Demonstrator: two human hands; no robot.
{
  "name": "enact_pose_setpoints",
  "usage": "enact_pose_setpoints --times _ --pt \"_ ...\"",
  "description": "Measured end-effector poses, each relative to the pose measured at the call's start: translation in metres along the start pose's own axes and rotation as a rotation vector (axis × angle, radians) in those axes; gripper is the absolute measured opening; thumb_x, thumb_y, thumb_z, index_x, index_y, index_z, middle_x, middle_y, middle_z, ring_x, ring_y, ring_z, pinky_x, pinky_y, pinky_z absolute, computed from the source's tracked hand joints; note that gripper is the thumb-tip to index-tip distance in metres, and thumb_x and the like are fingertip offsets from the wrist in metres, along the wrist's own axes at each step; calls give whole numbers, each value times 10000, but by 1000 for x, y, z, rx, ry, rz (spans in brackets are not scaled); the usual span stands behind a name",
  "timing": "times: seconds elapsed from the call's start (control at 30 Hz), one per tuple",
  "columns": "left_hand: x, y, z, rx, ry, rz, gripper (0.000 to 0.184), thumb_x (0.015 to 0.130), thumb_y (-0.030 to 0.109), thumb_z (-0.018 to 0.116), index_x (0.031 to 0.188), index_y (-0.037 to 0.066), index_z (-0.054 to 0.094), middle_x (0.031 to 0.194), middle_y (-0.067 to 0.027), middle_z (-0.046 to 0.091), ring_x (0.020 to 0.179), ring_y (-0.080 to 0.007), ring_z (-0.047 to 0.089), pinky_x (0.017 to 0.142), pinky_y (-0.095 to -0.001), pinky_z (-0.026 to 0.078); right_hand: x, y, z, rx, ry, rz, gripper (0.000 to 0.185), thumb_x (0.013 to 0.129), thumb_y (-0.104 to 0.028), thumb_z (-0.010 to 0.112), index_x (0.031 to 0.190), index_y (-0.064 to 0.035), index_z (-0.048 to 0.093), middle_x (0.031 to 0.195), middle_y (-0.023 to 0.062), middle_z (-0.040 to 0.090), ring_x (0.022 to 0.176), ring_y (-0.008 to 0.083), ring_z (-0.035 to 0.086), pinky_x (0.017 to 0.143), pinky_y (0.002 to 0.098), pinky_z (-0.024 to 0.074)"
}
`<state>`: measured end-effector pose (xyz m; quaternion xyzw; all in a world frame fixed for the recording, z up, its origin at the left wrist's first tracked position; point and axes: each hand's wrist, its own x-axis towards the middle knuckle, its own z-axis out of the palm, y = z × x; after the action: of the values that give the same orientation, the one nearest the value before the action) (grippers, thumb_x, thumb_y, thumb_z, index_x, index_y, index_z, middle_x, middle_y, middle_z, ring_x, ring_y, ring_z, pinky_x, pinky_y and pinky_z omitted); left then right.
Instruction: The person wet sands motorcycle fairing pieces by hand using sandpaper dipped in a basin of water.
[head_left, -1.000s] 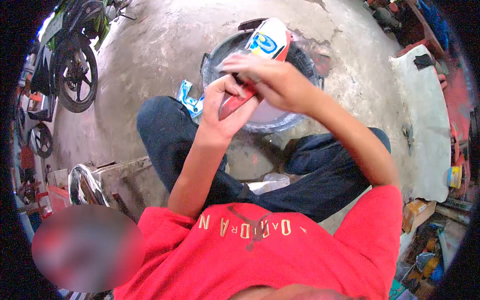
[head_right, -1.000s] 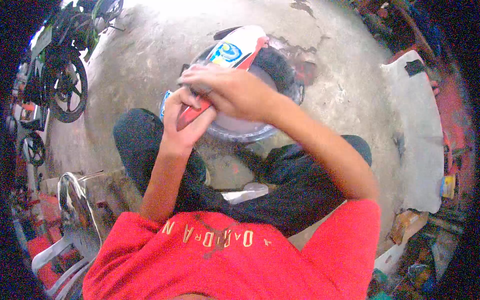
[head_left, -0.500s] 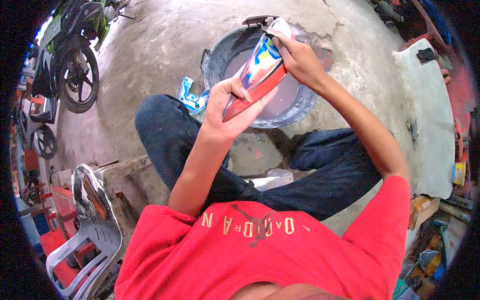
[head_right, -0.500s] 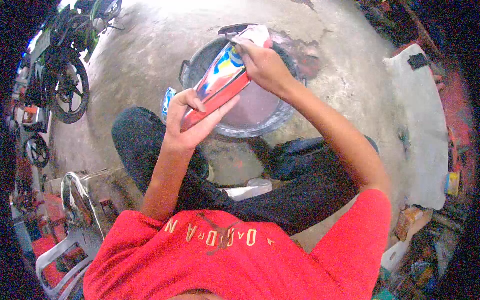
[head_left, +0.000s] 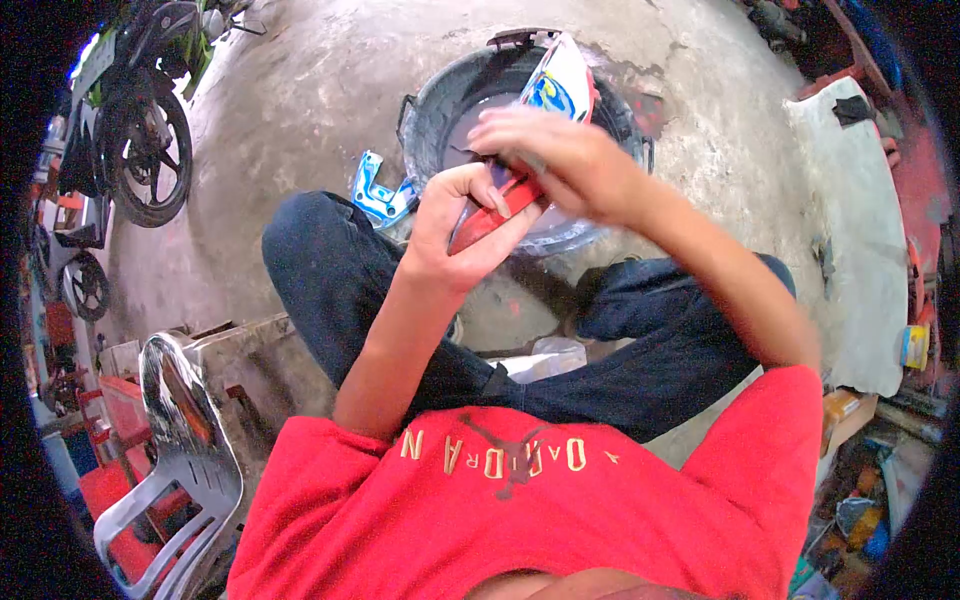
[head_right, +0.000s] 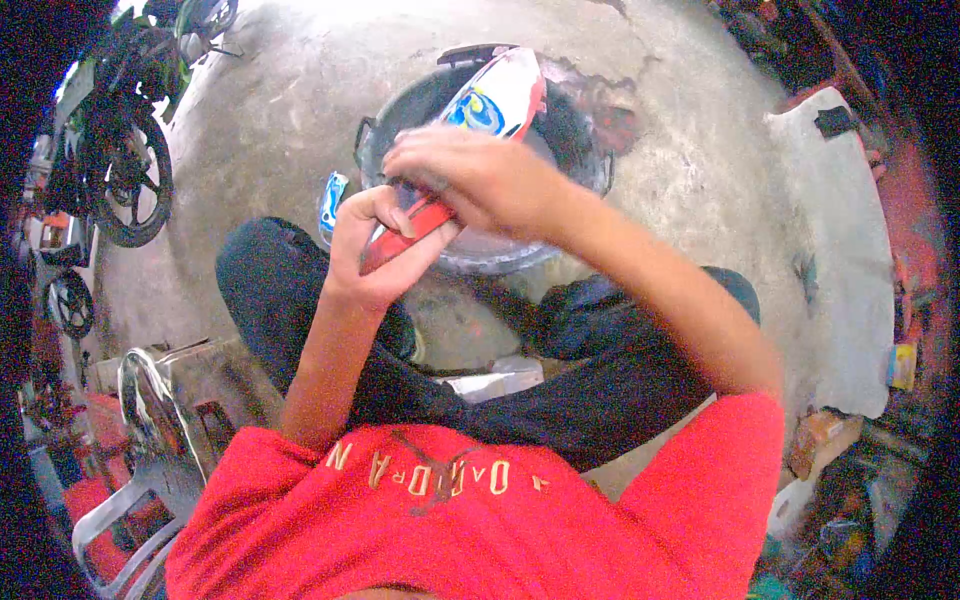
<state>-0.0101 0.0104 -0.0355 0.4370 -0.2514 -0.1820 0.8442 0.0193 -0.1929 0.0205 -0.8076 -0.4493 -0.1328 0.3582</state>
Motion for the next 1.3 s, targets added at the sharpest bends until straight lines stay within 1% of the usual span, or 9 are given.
enact_pose_setpoints --times 0.07,0.13,0.33,0.47,0.6,0.8,0.93,1.07,1.3 --pt "22 27 37 -781 387 -444 251 755 -189 601 870 30 559 1253 -188 577 1141 -200 610 1071 -403 471 -6 45 -1 -10 36 128 270 988 -54 507 1238 -28 607 1230 198 646 1209 346 609 1020 407 484" --pt "21 22 36 -634 382 -413 251 730 -178 559 872 29 548 1234 -182 591 1179 -223 586 1094 -408 443 3 49 -20 -90 -28 455 289 976 -28 508 1246 -36 611 1223 183 659 1200 327 618 1012 390 483" --pt "22 33 43 -727 524 -357 740 510 -30 471 1248 -84 496 1370 -246 516 1388 -382 410 1234 -501 240 4 -2 2 -48 10 -17 398 895 34 526 1279 -36 605 1297 173 621 1267 345 572 1085 415 426" --pt "21 31 39 -833 401 -387 703 540 -40 471 1241 -82 500 1369 -248 515 1383 -383 415 1241 -495 227 10 26 -20 -32 1 744 398 943 39 498 1324 -32 587 1280 194 630 1244 330 587 1052 368 442" --pt "2 -1 9 -253 226 -188 616 608 -68 443 1216 -73 545 1305 -225 565 1316 -320 491 1196 -455 312 2 -25 -2 -75 -8 -77 434 925 0 519 1353 -51 567 1335 206 600 1296 357 550 1113 413 402" --pt "23 39 44 -951 349 -369 695 583 -72 431 1274 -84 498 1349 -223 531 1370 -331 427 1232 -479 224 -5 37 -17 -144 27 578 397 948 -4 512 1338 -56 569 1329 192 607 1232 311 605 994 346 480" --pt "20 38 34 -998 357 -270 755 566 -38 450 1318 -107 445 1394 -256 488 1413 -378 362 1244 -513 150 -1 -21 -9 -58 -4 -12 511 844 63 515 1348 -11 554 1370 205 576 1342 363 505 1143 423 371" --pt "24 45 44 -909 407 -293 860 555 34 469 1385 -157 352 1494 -308 385 1467 -423 263 1252 -547 52 -6 23 -16 -4 105 418 382 938 16 495 1308 -16 584 1299 204 625 1244 371 586 1038 388 477" --pt "26 43 47 -871 490 -255 862 550 16 469 1380 -179 340 1493 -303 391 1468 -401 278 1254 -516 72 -12 1 -3 -143 83 -12 459 893 52 493 1338 -20 578 1342 204 599 1295 352 552 1107 414 419"
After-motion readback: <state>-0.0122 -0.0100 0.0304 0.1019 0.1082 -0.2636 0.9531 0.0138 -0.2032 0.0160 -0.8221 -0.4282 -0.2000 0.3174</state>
